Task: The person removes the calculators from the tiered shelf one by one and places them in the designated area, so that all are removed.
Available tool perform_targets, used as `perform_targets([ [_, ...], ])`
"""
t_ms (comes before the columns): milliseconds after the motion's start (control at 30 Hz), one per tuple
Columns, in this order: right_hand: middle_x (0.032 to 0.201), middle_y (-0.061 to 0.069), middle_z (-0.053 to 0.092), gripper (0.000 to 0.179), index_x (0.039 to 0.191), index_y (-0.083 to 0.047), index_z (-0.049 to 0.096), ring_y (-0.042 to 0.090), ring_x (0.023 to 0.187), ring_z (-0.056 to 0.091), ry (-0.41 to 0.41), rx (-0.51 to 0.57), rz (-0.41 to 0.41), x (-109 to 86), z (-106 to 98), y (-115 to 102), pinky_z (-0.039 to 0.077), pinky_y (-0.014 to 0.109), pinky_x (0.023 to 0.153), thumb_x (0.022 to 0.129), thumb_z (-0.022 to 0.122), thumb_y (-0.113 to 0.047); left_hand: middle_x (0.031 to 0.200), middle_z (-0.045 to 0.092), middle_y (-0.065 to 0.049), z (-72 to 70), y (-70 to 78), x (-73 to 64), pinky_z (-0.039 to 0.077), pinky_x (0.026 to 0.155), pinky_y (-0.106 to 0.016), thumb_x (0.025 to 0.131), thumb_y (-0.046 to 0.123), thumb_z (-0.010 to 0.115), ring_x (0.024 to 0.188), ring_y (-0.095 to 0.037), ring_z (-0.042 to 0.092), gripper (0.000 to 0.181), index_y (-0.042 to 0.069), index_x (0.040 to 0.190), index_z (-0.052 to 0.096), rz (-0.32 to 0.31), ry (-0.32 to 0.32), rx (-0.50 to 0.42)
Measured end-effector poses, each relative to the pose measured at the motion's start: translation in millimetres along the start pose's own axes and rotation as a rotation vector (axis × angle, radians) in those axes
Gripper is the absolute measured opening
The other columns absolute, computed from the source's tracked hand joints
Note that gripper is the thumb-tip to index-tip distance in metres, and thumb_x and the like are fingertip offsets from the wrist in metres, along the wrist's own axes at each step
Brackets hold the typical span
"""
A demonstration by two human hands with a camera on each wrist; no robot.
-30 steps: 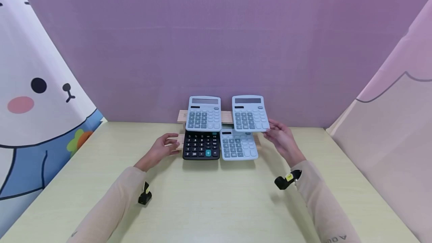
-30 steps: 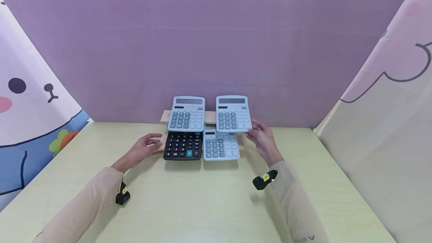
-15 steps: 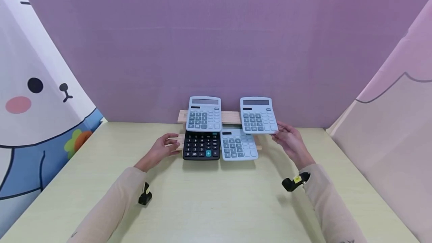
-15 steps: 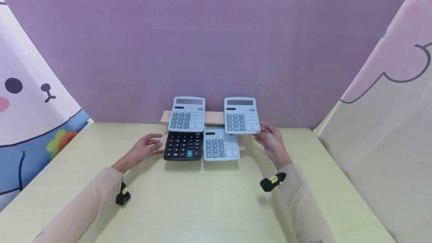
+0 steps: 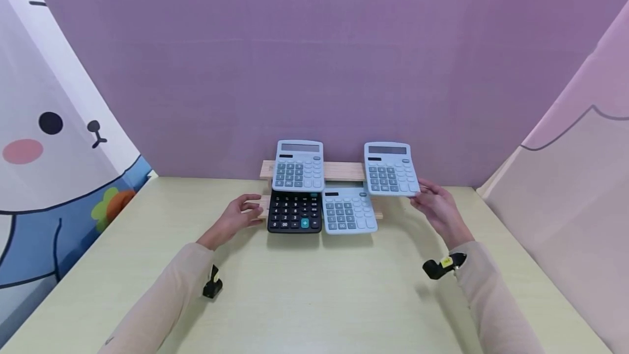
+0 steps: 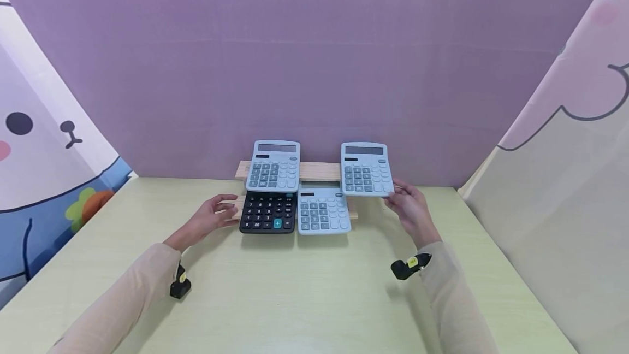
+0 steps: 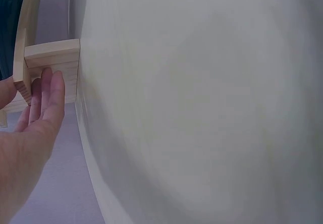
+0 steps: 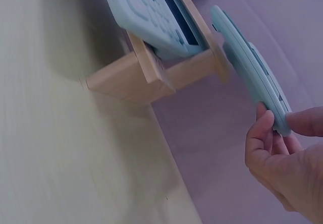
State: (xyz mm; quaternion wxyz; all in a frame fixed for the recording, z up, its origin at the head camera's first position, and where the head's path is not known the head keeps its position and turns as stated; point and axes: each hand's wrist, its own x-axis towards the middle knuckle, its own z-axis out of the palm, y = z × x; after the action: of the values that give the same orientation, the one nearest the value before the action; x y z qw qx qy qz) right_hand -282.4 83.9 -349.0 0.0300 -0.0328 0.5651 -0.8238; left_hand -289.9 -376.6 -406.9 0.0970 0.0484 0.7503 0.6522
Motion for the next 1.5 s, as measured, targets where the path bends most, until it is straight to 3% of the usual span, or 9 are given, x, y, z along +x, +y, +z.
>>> perform_targets([
  [567,0.092,0.005,0.066,0.034,0.117,-0.004,0.041,0.014,0.079,0.062,-0.031,0.071,-0.026,-6.0,-30,-3,0.055,0.022,0.071,0.090,0.034,0.016,0.127,0.042,-0.028,-0.5,-4.3,2.5,0.049,0.097,-0.044,0.093,0.003,0.049,0.112,-0.034,0.051,0.050,-0.001,0.138,0.028,0.006,0.008,0.007],
  [767,0.091,0.006,0.065,0.035,0.121,-0.002,0.037,0.015,0.080,0.062,-0.031,0.091,-0.009,-8.7,-38,-2,0.055,0.022,0.071,0.090,0.034,0.015,0.128,0.042,-0.029,-0.7,-4.1,2.2,0.049,0.097,-0.044,0.093,0.003,0.048,0.112,-0.034,0.051,0.050,-0.001,0.138,0.028,0.009,0.009,0.008],
  [1033,0.092,0.006,0.064,0.041,0.128,0.001,0.031,0.015,0.081,0.061,-0.014,0.042,0.033,-9.4,-47,3,0.055,0.022,0.073,0.090,0.033,0.015,0.127,0.042,-0.028,-1.1,-4.2,2.3,0.050,0.096,-0.042,0.093,0.003,0.049,0.109,-0.031,0.054,0.050,-0.001,0.138,0.028,0.005,0.010,0.010],
  [1300,0.092,0.002,0.062,0.058,0.142,0.006,0.009,0.012,0.081,0.060,0.038,-0.044,0.094,-10.7,-54,11,0.053,0.020,0.072,0.090,0.034,0.014,0.129,0.041,-0.028,-0.7,-2.7,2.6,0.050,0.097,-0.042,0.093,0.004,0.049,0.113,-0.034,0.052,0.051,-0.001,0.138,0.027,-0.010,0.011,0.009],
  [1500,0.089,0.000,0.063,0.055,0.140,0.007,0.018,0.011,0.079,0.060,0.057,-0.092,0.108,-11.6,-59,20,0.053,0.020,0.072,0.089,0.034,0.014,0.130,0.041,-0.029,0.1,-1.5,2.6,0.049,0.097,-0.042,0.093,0.003,0.048,0.117,-0.038,0.048,0.051,-0.002,0.139,0.026,-0.012,0.007,0.005],
])
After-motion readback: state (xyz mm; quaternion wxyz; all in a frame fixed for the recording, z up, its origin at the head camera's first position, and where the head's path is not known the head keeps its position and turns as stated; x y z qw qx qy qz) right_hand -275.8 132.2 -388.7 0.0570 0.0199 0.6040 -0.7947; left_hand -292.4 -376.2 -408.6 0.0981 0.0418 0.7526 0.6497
